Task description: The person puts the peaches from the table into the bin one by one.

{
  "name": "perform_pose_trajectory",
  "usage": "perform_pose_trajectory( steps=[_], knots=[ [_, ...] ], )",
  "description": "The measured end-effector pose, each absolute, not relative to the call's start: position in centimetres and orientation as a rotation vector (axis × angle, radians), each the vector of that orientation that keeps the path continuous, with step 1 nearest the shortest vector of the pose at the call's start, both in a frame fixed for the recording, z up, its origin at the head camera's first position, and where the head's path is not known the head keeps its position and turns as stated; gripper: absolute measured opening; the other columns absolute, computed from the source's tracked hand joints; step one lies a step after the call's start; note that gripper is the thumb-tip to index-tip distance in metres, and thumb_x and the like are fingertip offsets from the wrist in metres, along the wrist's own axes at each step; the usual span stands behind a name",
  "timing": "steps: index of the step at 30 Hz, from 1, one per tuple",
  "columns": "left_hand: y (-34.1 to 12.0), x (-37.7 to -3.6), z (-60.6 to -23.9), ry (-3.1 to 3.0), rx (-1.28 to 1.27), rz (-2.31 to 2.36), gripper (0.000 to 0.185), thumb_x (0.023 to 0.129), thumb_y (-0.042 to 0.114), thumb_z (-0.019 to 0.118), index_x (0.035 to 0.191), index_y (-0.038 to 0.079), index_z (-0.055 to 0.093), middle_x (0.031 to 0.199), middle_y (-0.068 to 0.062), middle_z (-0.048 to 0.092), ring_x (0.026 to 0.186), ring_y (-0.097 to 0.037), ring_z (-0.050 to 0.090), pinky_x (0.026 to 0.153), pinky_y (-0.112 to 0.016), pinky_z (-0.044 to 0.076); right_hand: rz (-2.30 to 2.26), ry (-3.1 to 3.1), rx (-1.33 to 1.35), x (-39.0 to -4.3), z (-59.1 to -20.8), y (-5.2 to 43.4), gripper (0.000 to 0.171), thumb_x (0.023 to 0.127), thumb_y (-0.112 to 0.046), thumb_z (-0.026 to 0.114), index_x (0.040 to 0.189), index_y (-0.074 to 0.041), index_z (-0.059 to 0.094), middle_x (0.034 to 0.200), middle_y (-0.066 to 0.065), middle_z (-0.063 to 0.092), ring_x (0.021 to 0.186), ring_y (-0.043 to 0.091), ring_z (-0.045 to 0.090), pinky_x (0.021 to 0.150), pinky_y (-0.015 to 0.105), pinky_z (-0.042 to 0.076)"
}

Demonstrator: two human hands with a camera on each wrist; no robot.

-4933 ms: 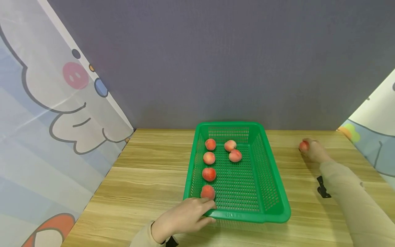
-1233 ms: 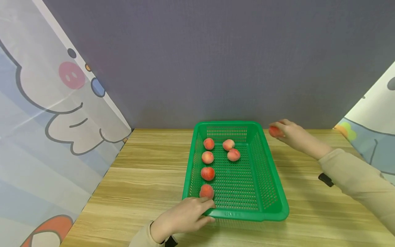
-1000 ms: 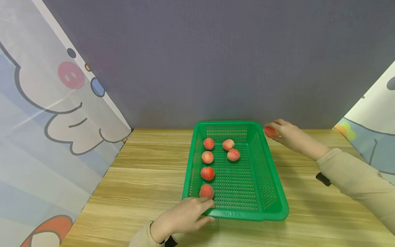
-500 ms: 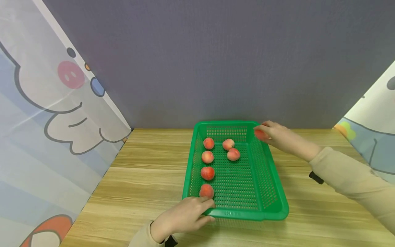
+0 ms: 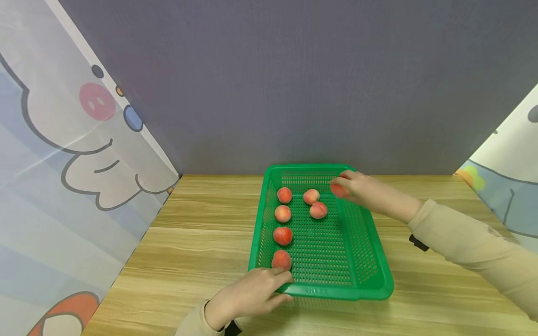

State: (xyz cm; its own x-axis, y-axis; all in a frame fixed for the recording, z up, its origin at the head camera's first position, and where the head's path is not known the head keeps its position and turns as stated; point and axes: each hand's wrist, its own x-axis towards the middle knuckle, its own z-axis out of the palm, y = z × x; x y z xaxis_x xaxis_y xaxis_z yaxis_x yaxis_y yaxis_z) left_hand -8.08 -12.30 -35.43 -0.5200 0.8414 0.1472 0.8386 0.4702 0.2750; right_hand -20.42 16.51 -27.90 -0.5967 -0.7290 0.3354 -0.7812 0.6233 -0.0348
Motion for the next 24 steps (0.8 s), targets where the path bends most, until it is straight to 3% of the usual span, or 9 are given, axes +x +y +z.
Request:
perform_pose_trajectory(
  steps=[10, 19, 24],
  knots=[
    [-12.2, -8.0, -35.5, 2.703, 1.525, 0.493, 0.018, 0.085, 0.028, 0.059, 0.094, 0.014, 0.055, 0.08, 0.009, 0.054, 0.061, 0.006, 0.039, 0.056, -0.008, 0.036, 0.254, -2.621, 1.286, -19.8, -27.9, 14.7, 0.036, 0.069, -0.001, 0.072, 0.102, -0.003, 0.059, 0.096, 0.014, 0.056, 0.085, 0.028, 0.056, 0.064, 0.031, 0.049],
    [-12.2, -7.9, -35.5, 2.705, 1.524, 0.499, 0.016, 0.085, 0.028, 0.059, 0.092, 0.015, 0.054, 0.077, 0.011, 0.05, 0.06, 0.006, 0.036, 0.055, -0.007, 0.033, 0.183, -2.691, 1.365, -19.0, -28.2, 13.0, 0.027, 0.077, -0.007, 0.067, 0.102, -0.007, 0.056, 0.089, 0.006, 0.055, 0.075, 0.017, 0.054, 0.059, 0.023, 0.046],
    [-12.2, -8.0, -35.5, 2.699, 1.527, 0.509, 0.017, 0.084, 0.027, 0.059, 0.093, 0.014, 0.055, 0.077, 0.01, 0.052, 0.06, 0.006, 0.037, 0.055, -0.007, 0.033, 0.041, -2.617, 1.409, -18.8, -28.7, 12.1, 0.028, 0.072, -0.005, 0.071, 0.096, -0.005, 0.056, 0.081, 0.006, 0.053, 0.063, 0.015, 0.049, 0.051, 0.018, 0.04]
  ],
)
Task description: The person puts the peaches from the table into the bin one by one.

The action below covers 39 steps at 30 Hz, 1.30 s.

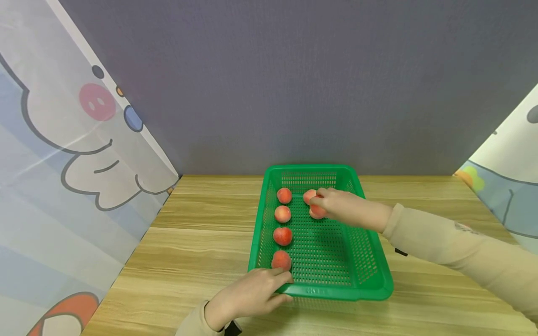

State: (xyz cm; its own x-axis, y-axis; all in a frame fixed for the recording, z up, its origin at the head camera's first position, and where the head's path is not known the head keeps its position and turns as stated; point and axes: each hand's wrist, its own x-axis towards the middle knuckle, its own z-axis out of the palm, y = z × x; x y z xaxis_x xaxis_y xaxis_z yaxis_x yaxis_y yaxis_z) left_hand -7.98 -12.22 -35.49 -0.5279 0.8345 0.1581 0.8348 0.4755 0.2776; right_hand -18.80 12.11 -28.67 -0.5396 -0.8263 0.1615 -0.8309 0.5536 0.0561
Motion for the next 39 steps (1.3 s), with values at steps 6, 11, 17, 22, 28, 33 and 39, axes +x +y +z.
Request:
perform_pose_trajectory(
  steps=[6, 11, 17, 22, 28, 33, 39],
  knots=[
    [-12.2, -8.0, -35.5, -2.695, -1.528, -0.522, 0.017, 0.084, 0.027, 0.06, 0.094, 0.013, 0.055, 0.078, 0.009, 0.053, 0.06, 0.006, 0.037, 0.055, -0.006, 0.034, -0.039, -2.635, 1.502, -18.4, -29.2, 11.3, 0.024, 0.073, -0.006, 0.071, 0.092, -0.006, 0.057, 0.086, 0.009, 0.053, 0.06, 0.017, 0.047, 0.049, 0.019, 0.038],
    [-12.2, -8.0, -35.4, -2.698, -1.523, -0.52, 0.017, 0.084, 0.027, 0.06, 0.094, 0.013, 0.056, 0.078, 0.009, 0.053, 0.06, 0.006, 0.038, 0.055, -0.007, 0.034, -0.081, -2.714, 1.518, -18.2, -29.6, 10.8, 0.018, 0.075, -0.002, 0.068, 0.088, -0.006, 0.056, 0.09, 0.01, 0.053, 0.061, 0.018, 0.048, 0.049, 0.021, 0.039],
    [-12.3, -8.0, -35.5, -2.686, -1.522, -0.498, 0.018, 0.084, 0.027, 0.06, 0.094, 0.013, 0.055, 0.079, 0.009, 0.054, 0.061, 0.006, 0.039, 0.056, -0.008, 0.036, -0.104, -2.801, 1.513, -18.2, -29.9, 10.3, 0.016, 0.076, -0.001, 0.067, 0.087, -0.007, 0.057, 0.089, 0.011, 0.053, 0.068, 0.017, 0.051, 0.051, 0.021, 0.039],
    [-12.3, -8.1, -35.5, -2.676, -1.518, -0.478, 0.018, 0.084, 0.028, 0.06, 0.094, 0.014, 0.055, 0.08, 0.009, 0.054, 0.062, 0.006, 0.041, 0.057, -0.009, 0.037, -0.161, -2.814, 1.538, -18.2, -30.2, 9.9, 0.017, 0.075, 0.002, 0.066, 0.084, -0.009, 0.058, 0.072, 0.004, 0.049, 0.061, 0.012, 0.041, 0.048, 0.019, 0.033],
    [-12.3, -8.1, -35.5, -2.675, -1.521, -0.477, 0.018, 0.084, 0.028, 0.06, 0.094, 0.014, 0.055, 0.08, 0.009, 0.054, 0.062, 0.006, 0.041, 0.056, -0.009, 0.037, -0.226, -2.845, 1.567, -18.4, -30.6, 9.5, 0.022, 0.076, 0.001, 0.066, 0.095, -0.007, 0.062, 0.071, 0.001, 0.052, 0.057, 0.008, 0.04, 0.049, 0.018, 0.033],
    [-12.3, -8.1, -35.5, -2.679, -1.521, -0.472, 0.018, 0.085, 0.029, 0.058, 0.095, 0.014, 0.056, 0.08, 0.009, 0.054, 0.063, 0.006, 0.041, 0.057, -0.009, 0.037, -0.225, -2.934, 1.546, -18.6, -30.9, 9.1, 0.028, 0.077, 0.005, 0.063, 0.102, -0.008, 0.062, 0.07, 0.002, 0.053, 0.057, 0.008, 0.038, 0.051, 0.019, 0.034],
    [-12.3, -8.1, -35.4, -2.687, -1.529, -0.481, 0.018, 0.086, 0.03, 0.057, 0.095, 0.014, 0.056, 0.08, 0.009, 0.054, 0.063, 0.006, 0.041, 0.057, -0.008, 0.036, -0.28, -2.95, 1.555, -18.7, -31.6, 8.7, 0.035, 0.075, 0.005, 0.064, 0.107, -0.007, 0.062, 0.088, 0.01, 0.064, 0.079, 0.017, 0.058, 0.068, 0.023, 0.046]
  ],
)
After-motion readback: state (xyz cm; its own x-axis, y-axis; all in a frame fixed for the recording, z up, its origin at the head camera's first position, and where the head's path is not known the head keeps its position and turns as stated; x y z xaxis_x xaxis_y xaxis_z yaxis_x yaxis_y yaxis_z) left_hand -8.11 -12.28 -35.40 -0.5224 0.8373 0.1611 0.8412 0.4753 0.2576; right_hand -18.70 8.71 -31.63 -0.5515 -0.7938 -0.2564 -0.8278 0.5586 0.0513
